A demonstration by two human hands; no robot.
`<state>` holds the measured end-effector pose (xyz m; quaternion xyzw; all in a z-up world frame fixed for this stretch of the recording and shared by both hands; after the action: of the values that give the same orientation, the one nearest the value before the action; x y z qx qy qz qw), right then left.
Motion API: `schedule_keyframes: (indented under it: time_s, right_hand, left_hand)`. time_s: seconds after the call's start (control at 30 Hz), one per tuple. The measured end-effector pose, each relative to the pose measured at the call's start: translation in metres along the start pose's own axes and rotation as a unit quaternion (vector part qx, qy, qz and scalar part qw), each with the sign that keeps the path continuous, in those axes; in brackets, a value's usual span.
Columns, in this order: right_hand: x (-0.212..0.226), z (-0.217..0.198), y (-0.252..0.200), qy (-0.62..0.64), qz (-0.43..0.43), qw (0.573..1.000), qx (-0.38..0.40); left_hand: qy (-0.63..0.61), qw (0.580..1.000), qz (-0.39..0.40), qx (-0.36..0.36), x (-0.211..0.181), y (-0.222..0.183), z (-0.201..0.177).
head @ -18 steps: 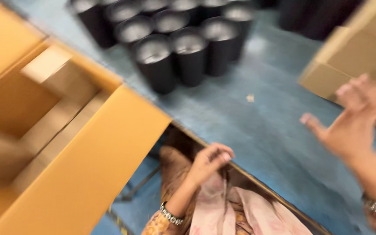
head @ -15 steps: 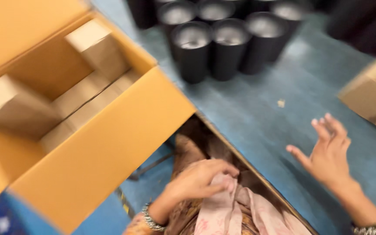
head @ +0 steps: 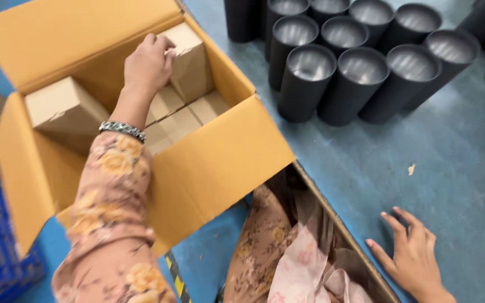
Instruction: The person places black cylindrical objects into plastic wrappers and cardboard boxes, then arranges the small boxes into a larger shipping carton.
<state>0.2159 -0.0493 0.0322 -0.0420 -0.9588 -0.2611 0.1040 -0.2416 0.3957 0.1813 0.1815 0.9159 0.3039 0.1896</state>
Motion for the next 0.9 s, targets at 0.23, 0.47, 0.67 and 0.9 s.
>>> schedule_keyframes:
  time_s: [0.23,0.47,0.67,0.9]
  right_hand:
    - [-0.014,0.007,0.0,-0.003,0.016,1.0,-0.01]
    - [-0.034,0.024,-0.008,-0.043,0.038,0.998,0.016]
    - [-0.017,0.012,0.0,-0.023,0.037,0.999,-0.002]
    - [0.003,-0.005,0.012,-0.003,0.017,1.0,-0.003]
  left_hand:
    - [0.089,0.995,-0.022,0.034,0.055,0.06,0.121]
    - [0.122,0.978,-0.107,0.132,0.081,0.054,0.171]
    - [0.136,0.946,-0.173,0.237,0.061,0.045,0.155]
    - [0.156,0.96,-0.116,0.2,0.015,0.012,0.136]
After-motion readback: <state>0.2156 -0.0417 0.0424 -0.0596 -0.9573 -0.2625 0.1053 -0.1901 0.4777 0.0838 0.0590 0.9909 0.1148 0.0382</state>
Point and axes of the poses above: each hand's wrist, its own y-axis towards the middle knuckle, its own z-axis out of the palm, x = y × z, the point moved 7 cm from there along y, towards the middle knuckle, and after that the axes turned 9 degrees about -x, right-handed, at the moved point
